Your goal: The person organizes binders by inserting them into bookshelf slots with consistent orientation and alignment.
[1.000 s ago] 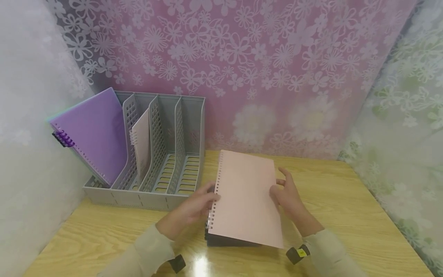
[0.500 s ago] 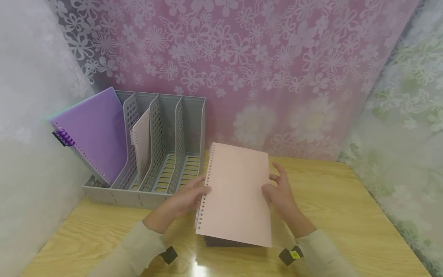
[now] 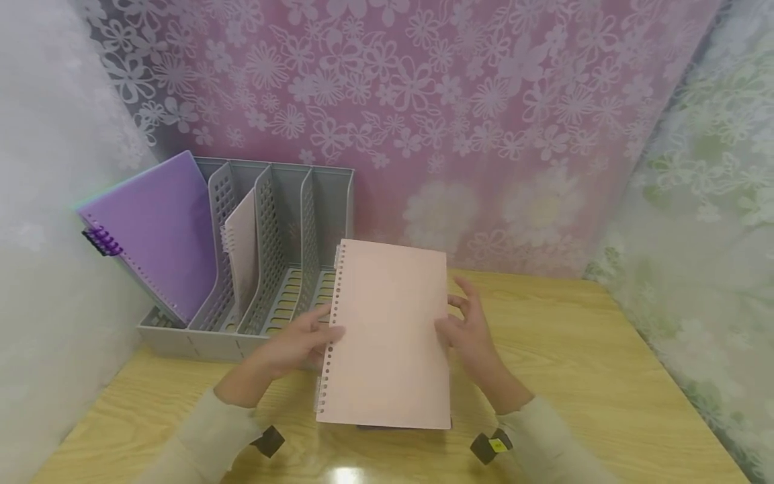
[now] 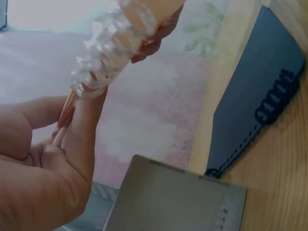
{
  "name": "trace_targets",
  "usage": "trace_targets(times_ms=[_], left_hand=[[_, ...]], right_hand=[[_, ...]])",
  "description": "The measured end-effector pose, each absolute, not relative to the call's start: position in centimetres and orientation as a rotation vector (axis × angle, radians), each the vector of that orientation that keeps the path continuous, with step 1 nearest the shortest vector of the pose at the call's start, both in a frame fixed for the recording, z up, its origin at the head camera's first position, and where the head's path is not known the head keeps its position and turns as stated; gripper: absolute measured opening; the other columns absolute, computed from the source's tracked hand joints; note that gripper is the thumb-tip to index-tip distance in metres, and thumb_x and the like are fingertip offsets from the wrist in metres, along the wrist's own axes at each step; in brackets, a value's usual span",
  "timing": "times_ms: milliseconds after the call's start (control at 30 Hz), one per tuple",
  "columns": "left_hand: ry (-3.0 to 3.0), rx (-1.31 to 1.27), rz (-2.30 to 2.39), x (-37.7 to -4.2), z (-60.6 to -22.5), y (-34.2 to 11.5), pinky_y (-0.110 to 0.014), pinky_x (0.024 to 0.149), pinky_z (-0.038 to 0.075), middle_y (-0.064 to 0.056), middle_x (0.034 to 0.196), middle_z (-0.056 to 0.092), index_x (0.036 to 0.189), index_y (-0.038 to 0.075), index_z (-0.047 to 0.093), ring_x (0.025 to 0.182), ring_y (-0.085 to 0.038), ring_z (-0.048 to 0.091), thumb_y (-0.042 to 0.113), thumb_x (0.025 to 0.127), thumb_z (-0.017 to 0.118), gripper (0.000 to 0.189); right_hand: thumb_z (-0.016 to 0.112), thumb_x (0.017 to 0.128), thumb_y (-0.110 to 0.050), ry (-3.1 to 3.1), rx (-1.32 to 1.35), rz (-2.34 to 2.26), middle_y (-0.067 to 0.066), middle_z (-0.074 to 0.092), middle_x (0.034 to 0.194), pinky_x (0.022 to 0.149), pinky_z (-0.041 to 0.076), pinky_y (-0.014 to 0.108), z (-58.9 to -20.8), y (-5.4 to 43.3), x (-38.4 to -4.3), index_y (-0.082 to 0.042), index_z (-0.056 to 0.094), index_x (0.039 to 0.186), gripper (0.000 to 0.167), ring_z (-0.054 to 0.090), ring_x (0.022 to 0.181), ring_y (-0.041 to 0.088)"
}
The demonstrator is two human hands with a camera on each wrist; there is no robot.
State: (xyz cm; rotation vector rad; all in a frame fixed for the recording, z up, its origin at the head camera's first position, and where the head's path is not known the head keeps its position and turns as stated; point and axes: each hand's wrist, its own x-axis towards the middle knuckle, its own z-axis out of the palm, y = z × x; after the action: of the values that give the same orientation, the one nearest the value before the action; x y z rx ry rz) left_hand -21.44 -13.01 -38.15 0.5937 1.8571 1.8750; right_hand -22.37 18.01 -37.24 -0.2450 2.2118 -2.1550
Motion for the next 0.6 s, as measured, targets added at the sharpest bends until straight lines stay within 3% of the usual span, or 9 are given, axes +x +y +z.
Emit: trace_targets(times_ms=[233,400,600], left_hand=[[1.912,0.607,1.882,-21.0,-37.3,-14.7,-0.049,0.08,0.057,-0.021,0.115,0.067,0.153,0.003,0.021,0.091,-0.026,0.07,0.015,0.101,0.051,0.061],[1.956,0.674,1.878,-20.4,-36.7,-16.3,-0.049,0.078,0.057,-0.015,0.113,0.069,0.152,-0.001,0.021,0.09,-0.026,0.071,0.012,0.102,0.05,0.059],[2.035,0.706,1.876,-19.7,-36.4,-18.6,-0.044,0.08,0.058,-0.007,0.112,0.07,0.151,-0.005,0.018,0.094,-0.023,0.07,0.01,0.102,0.048,0.059]], right_hand=[[0.053,0.087,0.003,2.212,-0.351,-2.144,0.013,0.04,0.139,0.081,0.053,0.035,-37.2,16.6,-22.1,-0.021,0.021,0.151,0.076,0.056,0.114,0.031],[0.053,0.089,0.004,2.19,-0.385,-2.166,0.017,0.048,0.13,0.08,0.055,0.034,-37.5,15.3,-21.9,-0.014,0.034,0.148,0.064,0.063,0.105,0.027],[0.057,0.096,-0.009,2.212,-0.426,-2.174,0.021,0.059,0.118,0.083,0.056,0.033,-38.0,13.6,-21.8,-0.004,0.045,0.141,0.046,0.065,0.096,0.021]])
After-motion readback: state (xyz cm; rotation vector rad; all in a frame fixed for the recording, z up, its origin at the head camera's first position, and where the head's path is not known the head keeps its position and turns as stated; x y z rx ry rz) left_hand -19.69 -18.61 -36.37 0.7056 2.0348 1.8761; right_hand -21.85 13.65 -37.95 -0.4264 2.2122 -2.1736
